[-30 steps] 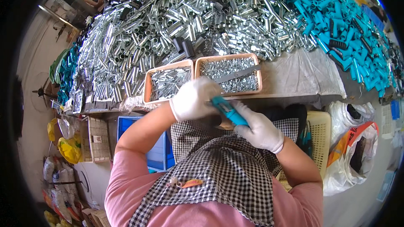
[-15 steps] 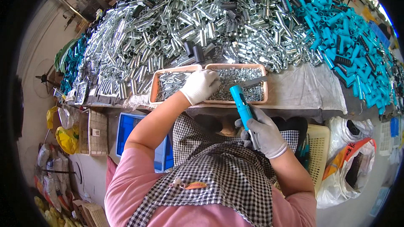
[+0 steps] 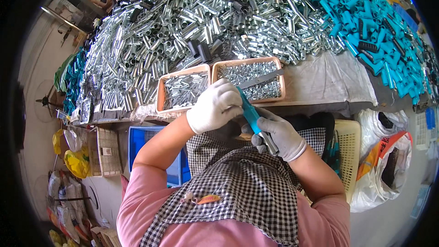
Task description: Assembling small metal inserts into teal plastic housings at an industrial workstation.
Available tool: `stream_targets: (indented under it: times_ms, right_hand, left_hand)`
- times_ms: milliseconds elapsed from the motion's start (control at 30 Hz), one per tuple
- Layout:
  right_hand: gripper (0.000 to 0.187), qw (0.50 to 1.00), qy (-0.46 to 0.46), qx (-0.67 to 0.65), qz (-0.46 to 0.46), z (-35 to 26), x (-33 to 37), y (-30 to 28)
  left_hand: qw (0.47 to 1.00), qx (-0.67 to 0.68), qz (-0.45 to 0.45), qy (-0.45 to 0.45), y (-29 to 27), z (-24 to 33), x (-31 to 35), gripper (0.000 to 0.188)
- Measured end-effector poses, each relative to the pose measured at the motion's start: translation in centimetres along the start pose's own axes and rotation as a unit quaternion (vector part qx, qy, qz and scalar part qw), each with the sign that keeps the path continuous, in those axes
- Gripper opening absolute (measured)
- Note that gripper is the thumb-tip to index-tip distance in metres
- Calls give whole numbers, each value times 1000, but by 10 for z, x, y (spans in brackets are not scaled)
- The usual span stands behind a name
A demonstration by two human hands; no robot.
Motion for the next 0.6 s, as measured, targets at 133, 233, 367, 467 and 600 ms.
stream_targets:
  times_ms: [133, 233, 367, 467, 600]
  right_hand:
    - [48, 997, -27, 76, -21, -4, 4, 10]
    - [52, 986, -42, 163, -18, 2, -1, 7]
    - [60, 944, -56, 325, 8, -2, 4, 10]
    - [58, 929, -8, 371, 11, 0, 9, 5]
    - [53, 693, -167, 702, 8, -13, 17, 9]
  left_hand:
    - [997, 66, 5, 42, 2, 2, 1, 22]
    - [981, 183, -69, -16, 5, -2, 7, 21]
    - [949, 112, -227, -188, 14, 2, 7, 37]
    - [969, 50, -237, -53, 21, 16, 13, 39]
    - [946, 45, -308, -88, 31, 22, 27, 38]
Point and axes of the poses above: each hand's wrist, its own x-axis away from the middle knuckle, its own y-axis out of the palm, z = x × y, the point moved 5 cm from there along -x, towards the middle knuckle, and after that the axes turned 8 degrees about y, right-handed, at the moved point
